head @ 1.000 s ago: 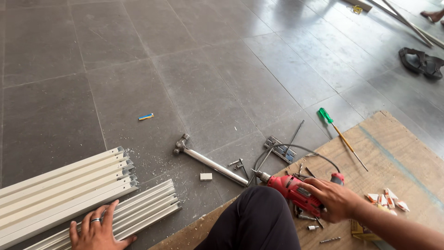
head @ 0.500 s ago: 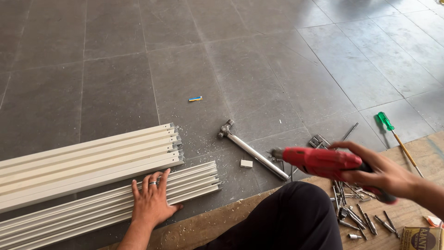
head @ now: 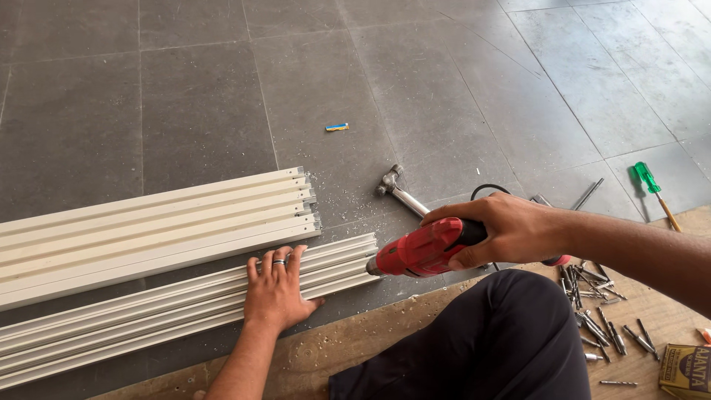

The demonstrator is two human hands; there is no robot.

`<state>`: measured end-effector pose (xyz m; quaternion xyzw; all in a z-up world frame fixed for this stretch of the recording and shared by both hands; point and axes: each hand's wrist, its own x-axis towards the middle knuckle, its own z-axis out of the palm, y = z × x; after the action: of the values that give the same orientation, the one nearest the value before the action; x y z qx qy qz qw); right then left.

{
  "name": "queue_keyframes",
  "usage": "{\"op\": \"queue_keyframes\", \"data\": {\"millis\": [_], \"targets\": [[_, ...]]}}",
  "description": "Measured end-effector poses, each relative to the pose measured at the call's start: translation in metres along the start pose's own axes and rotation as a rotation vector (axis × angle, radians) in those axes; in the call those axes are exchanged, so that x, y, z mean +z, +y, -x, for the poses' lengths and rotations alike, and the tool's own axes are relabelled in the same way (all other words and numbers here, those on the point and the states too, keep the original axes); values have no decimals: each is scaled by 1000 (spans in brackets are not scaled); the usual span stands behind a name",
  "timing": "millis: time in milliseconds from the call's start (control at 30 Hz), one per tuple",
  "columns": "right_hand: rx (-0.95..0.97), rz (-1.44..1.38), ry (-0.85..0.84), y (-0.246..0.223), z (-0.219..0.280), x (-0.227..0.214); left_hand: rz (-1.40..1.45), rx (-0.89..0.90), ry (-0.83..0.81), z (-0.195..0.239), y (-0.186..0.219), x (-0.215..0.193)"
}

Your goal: The person sits on the floor and uses a red power drill to make holes in stacked white molding strips. They then use a hammer to tap small metal brackets into the drilled holes.

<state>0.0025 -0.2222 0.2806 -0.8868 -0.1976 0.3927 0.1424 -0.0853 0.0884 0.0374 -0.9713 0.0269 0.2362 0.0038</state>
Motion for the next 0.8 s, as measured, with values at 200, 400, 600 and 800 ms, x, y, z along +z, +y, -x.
{"op": "queue_keyframes", "data": {"millis": [200, 400, 600, 800], "targets": [[47, 40, -33, 0, -11, 9, 6, 6, 7, 4, -1, -2], [-5, 67, 19, 15, -15, 21, 8, 13, 15, 4, -3, 0], [-55, 58, 36, 30, -22, 28, 13, 8, 27, 5, -3, 0], [66, -51, 15, 42, -26, 33, 15, 11, 28, 2, -4, 0]]}}
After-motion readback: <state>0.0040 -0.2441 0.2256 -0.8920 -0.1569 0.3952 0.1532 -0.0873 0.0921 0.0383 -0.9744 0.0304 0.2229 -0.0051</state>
